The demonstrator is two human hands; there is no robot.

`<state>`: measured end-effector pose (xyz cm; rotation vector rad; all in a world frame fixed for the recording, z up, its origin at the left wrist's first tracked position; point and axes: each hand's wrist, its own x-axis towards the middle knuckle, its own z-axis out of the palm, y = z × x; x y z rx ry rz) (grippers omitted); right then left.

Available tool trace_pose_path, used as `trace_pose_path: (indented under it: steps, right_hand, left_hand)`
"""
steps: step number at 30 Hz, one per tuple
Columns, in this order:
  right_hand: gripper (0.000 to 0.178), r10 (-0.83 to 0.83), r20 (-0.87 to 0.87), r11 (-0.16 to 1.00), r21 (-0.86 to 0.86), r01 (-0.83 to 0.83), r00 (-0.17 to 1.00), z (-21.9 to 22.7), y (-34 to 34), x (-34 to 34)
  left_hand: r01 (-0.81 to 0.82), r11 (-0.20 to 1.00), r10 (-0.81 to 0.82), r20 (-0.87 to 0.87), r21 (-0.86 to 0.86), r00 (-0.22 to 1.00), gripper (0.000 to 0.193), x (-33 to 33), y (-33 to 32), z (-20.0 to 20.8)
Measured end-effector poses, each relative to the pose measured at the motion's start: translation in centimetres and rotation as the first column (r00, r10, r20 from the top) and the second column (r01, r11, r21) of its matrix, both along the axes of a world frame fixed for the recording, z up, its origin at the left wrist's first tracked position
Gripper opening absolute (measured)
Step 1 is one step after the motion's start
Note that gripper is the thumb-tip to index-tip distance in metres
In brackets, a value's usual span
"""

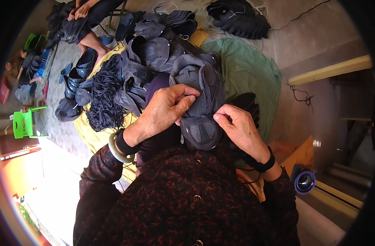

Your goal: Manually insertion and tracking of laces through the eyelets of a manufactured shoe upper.

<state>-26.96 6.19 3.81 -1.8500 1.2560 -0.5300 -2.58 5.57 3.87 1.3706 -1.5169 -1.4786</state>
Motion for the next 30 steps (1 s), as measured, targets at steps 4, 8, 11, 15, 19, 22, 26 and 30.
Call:
trace_pose_path:
  steps: [4, 8, 11, 15, 19, 22, 26, 30]
  right_hand:
    - [0.010, -0.027, 0.058, 0.997, -0.064, 0.030, 0.998, -0.7, 0.3, 0.0]
    - [0.012, -0.038, 0.050, 0.988, -0.145, 0.045, 0.998, -1.5, 0.3, 0.0]
    - [0.012, -0.046, 0.054, 0.984, -0.167, 0.054, 0.998, -1.8, 0.3, 0.1]
    - [0.014, -0.024, 0.030, 0.953, -0.301, 0.032, 0.999, -2.4, 0.5, 0.3]
    - [0.017, -0.008, -0.083, 0.867, -0.497, -0.034, 0.997, -2.2, 1.0, 0.8]
    - [0.015, -0.027, 0.002, 0.900, -0.436, 0.025, 1.000, -3.2, 1.0, 0.8]
    - [0.014, -0.151, 0.203, 0.986, -0.043, 0.163, 0.967, -3.6, 1.1, 0.8]
    - [0.014, -0.184, 0.214, 0.960, 0.249, 0.129, 0.959, -3.4, 0.9, 0.3]
  left_hand:
    - [0.057, 0.994, -0.059, 0.020, 0.093, 0.998, 0.027, -0.8, -0.7, 1.2]
    - [0.144, 0.977, -0.153, 0.043, 0.154, 0.987, 0.029, -1.0, -1.4, 2.0]
    - [0.199, 0.957, -0.206, 0.009, 0.211, 0.979, 0.026, -1.1, -1.9, 1.5]
    - [0.315, 0.913, -0.331, 0.021, 0.261, 0.943, 0.024, -1.5, -2.7, 1.0]
    - [0.373, 0.865, -0.437, 0.138, 0.335, 0.889, 0.023, -2.7, -3.2, 2.0]
    - [0.371, 0.864, -0.445, 0.172, 0.340, 0.879, 0.022, -3.0, -3.4, 1.8]
    - [0.316, 0.896, -0.391, 0.218, 0.312, 0.894, 0.020, -3.5, -2.7, 2.2]
    - [0.310, 0.908, -0.381, 0.247, 0.282, 0.891, 0.019, -3.6, -2.7, 1.4]
